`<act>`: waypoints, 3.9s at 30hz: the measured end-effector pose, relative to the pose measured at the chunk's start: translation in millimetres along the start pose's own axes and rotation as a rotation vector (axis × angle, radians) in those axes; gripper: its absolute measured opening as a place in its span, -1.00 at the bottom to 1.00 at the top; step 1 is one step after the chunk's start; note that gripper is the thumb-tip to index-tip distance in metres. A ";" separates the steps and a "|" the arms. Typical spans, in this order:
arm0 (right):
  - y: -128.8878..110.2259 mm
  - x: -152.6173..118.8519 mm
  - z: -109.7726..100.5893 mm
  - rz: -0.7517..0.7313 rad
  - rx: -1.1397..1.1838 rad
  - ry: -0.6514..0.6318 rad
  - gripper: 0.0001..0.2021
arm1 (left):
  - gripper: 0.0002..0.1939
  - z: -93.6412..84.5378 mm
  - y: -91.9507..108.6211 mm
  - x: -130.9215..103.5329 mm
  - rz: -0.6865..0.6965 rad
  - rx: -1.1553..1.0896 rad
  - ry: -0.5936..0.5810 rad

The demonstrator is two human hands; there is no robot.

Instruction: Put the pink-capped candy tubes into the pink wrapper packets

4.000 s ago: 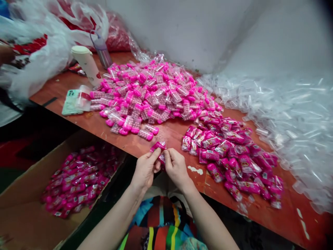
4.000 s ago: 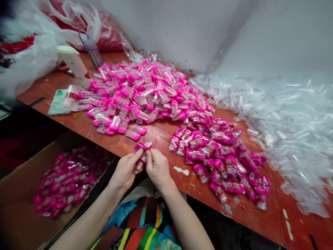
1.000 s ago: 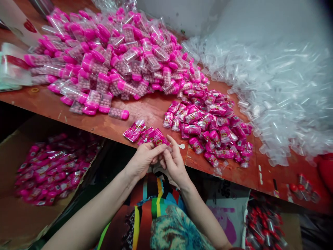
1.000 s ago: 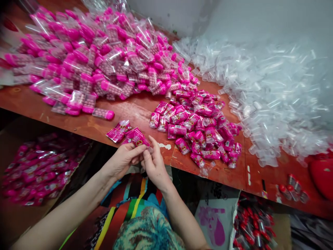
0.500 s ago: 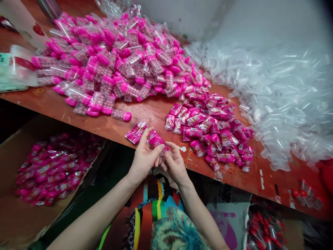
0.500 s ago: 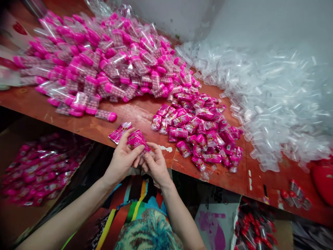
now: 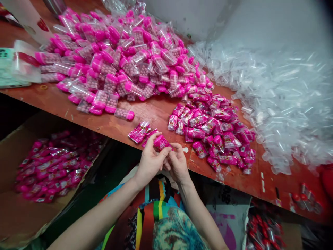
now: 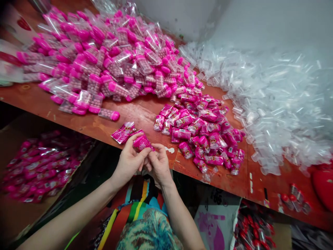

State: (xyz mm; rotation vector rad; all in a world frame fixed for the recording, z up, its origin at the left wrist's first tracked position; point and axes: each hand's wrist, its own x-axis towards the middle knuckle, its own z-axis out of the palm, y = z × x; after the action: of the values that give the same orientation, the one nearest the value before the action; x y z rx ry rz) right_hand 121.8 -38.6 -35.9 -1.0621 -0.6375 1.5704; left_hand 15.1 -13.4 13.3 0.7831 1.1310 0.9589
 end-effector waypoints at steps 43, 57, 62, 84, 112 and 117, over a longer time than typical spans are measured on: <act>-26.9 49.7 16.2 -0.106 -0.743 0.147 -0.76 | -0.57 -50.1 4.2 20.8 -0.011 0.069 0.234; -32.4 39.5 43.5 -0.052 -0.504 -0.013 -0.77 | -0.65 -46.0 8.1 21.8 -0.059 -0.179 0.173; -30.4 52.1 69.6 -0.231 -0.740 -0.033 -0.70 | -0.62 -56.9 18.2 27.9 -0.008 -0.207 0.255; -31.5 149.1 124.1 -0.674 -1.875 -0.911 -0.47 | -0.74 -147.0 37.7 31.1 -0.028 -0.739 0.485; -32.1 63.0 86.3 -0.190 -0.718 -0.224 -0.66 | -0.77 -85.2 35.3 39.0 0.067 -0.666 0.331; -31.6 52.9 73.4 -0.174 -0.608 -0.156 -0.72 | -0.74 -70.2 33.5 34.8 0.055 -0.573 0.232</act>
State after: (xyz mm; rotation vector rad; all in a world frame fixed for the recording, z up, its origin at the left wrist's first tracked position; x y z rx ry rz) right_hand 71.3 29.8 8.2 -1.2845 -1.3351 1.3414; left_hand -55.4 34.5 12.0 0.2413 0.9587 1.3638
